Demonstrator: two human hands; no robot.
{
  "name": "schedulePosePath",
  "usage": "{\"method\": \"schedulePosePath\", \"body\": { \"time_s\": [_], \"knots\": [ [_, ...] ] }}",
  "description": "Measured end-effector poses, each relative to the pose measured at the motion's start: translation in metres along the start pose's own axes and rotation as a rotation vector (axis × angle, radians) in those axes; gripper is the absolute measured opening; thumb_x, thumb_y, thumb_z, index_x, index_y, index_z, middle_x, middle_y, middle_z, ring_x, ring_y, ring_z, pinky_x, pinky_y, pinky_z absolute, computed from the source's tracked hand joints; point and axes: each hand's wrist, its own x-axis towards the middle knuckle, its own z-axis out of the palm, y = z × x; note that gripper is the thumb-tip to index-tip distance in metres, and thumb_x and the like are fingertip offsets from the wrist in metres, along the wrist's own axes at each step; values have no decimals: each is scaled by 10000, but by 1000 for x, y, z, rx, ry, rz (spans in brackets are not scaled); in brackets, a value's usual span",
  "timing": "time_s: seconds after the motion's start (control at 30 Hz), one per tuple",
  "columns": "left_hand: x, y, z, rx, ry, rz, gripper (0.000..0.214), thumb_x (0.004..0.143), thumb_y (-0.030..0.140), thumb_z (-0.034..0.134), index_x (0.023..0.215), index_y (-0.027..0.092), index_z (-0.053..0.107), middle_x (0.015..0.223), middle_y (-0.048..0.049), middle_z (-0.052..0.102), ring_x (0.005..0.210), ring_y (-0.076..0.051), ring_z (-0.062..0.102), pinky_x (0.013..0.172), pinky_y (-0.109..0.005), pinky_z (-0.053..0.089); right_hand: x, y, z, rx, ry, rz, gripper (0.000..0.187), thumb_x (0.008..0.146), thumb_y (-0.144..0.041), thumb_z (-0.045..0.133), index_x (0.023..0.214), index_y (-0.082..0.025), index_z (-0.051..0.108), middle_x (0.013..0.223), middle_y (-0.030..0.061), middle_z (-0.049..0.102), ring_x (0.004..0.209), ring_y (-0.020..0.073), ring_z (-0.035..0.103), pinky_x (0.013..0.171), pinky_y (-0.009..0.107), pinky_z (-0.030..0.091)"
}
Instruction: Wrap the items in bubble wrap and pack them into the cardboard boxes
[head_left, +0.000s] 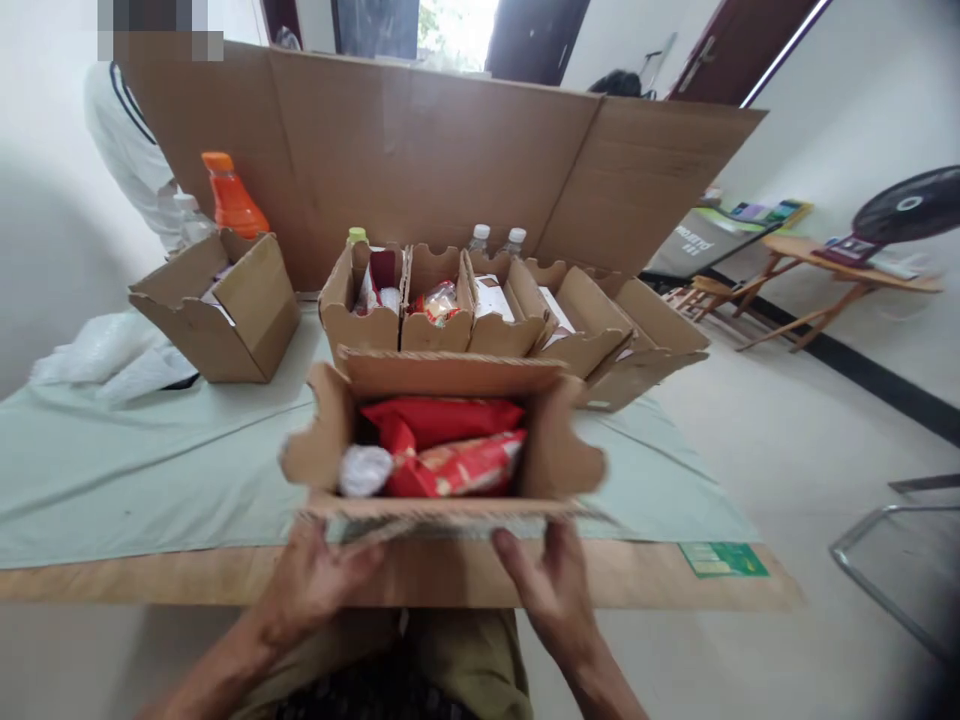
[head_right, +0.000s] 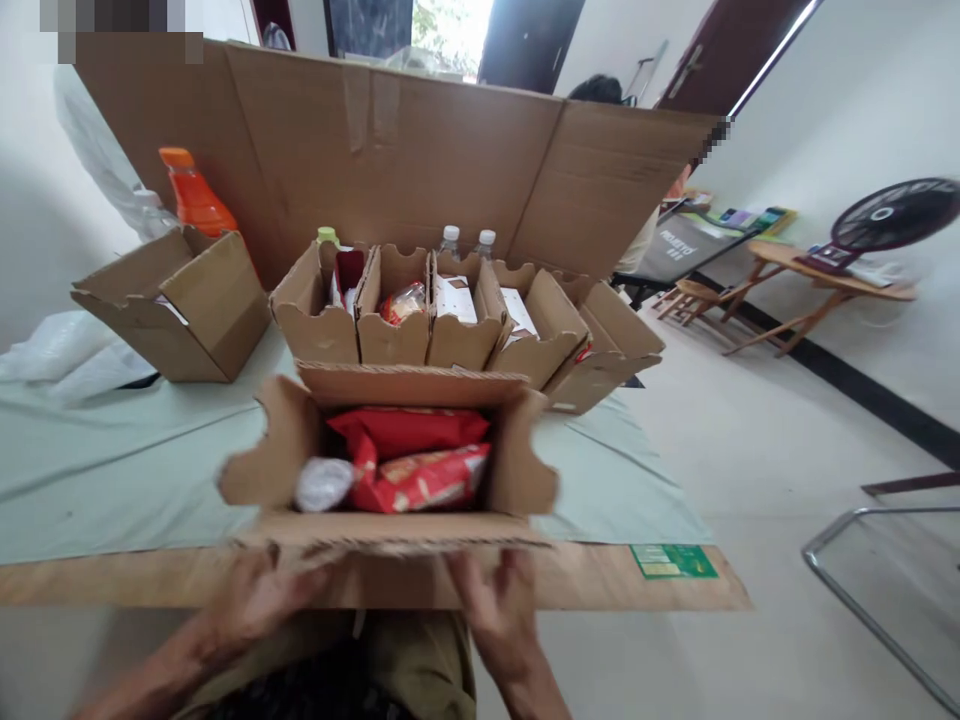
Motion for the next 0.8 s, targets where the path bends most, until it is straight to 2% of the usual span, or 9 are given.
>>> {"method": "schedulePosePath", "body": {
  "time_s": [0.07, 0.17, 0.23, 0.33, 0.4, 0.47, 0.6, 0.67, 0.8],
  "knots": [
    [16, 1, -27, 36, 132, -29, 469, 883, 506, 724, 1243, 229, 604, 1155, -108, 723, 1166, -333, 686, 1039, -501, 560, 15, -23, 30, 56, -84, -62, 406, 870, -518, 717, 1145, -226, 654, 1073, 104, 714, 995, 295, 667, 925, 454, 559],
    [43, 16, -47, 51, 268, 12, 551, 881, 493, 724, 1313, 199, 547, 1292, -132, 667, 1263, -325, 629, 1113, -507, 494, 39, -42, 58, 147, -119, -82, 470, 870, -577, 695, 1172, -223, 633, 1109, 109, 707, 1026, 293, 651, 933, 458, 550],
    [45, 26, -39, 56, 273, 70, 529, 879, 472, 723, 1293, 189, 557, 1243, -130, 668, 1226, -317, 640, 1083, -498, 518, 42, -36, 58, 169, -42, -50, 457, 892, -578, 683, 1183, -230, 631, 1132, 109, 702, 1060, 298, 647, 971, 473, 532],
    [24, 27, -11, 71, 246, 78, 444, 874, 411, 712, 1243, 193, 594, 1108, -113, 677, 1107, -313, 680, 999, -502, 576, 34, -13, 44, 163, 11, -19, 492, 920, -562, 664, 1287, -239, 612, 1257, 125, 678, 1193, 323, 620, 1084, 510, 466],
    [0, 16, 1, 87, 277, 1, 449, 880, 412, 697, 1258, 194, 590, 1094, -116, 679, 1070, -317, 695, 966, -511, 598, 31, -4, 42, 139, -49, -23, 526, 922, -575, 655, 1321, -234, 608, 1289, 136, 677, 1216, 333, 619, 1081, 503, 473],
    [-26, 2, 1, 109, 355, -109, 489, 900, 448, 681, 1302, 198, 560, 1114, -120, 682, 1087, -325, 701, 981, -520, 597, 35, -8, 56, 136, -160, -43, 566, 923, -591, 647, 1354, -228, 593, 1330, 147, 670, 1252, 337, 612, 1079, 491, 486],
    [-64, -15, -19, 121, 511, -260, 556, 964, 445, 624, 1451, 236, 456, 1155, -109, 688, 1196, -323, 679, 1131, -538, 513, 69, -42, 119, 235, -433, -152, 696, 918, -624, 625, 1470, -218, 501, 1496, 155, 580, 1419, 338, 508, 1196, 503, 400],
    [-74, -17, -26, 112, 561, -283, 647, 979, 419, 611, 1552, 262, 355, 1296, -131, 650, 1352, -333, 592, 1216, -558, 422, 92, -60, 156, 267, -560, -225, 747, 904, -630, 624, 1500, -208, 469, 1532, 158, 551, 1443, 343, 483, 1215, 517, 376],
    [-84, -20, -25, 154, 617, -327, 905, 966, 368, 625, 1674, 301, 65, 1657, -180, 339, 1569, -377, 326, 1264, -629, 294, 120, -80, 219, 270, -666, -306, 856, 906, -622, 605, 1597, -197, 333, 1641, 159, 435, 1483, 322, 445, 1235, 514, 353]
  ]
}}
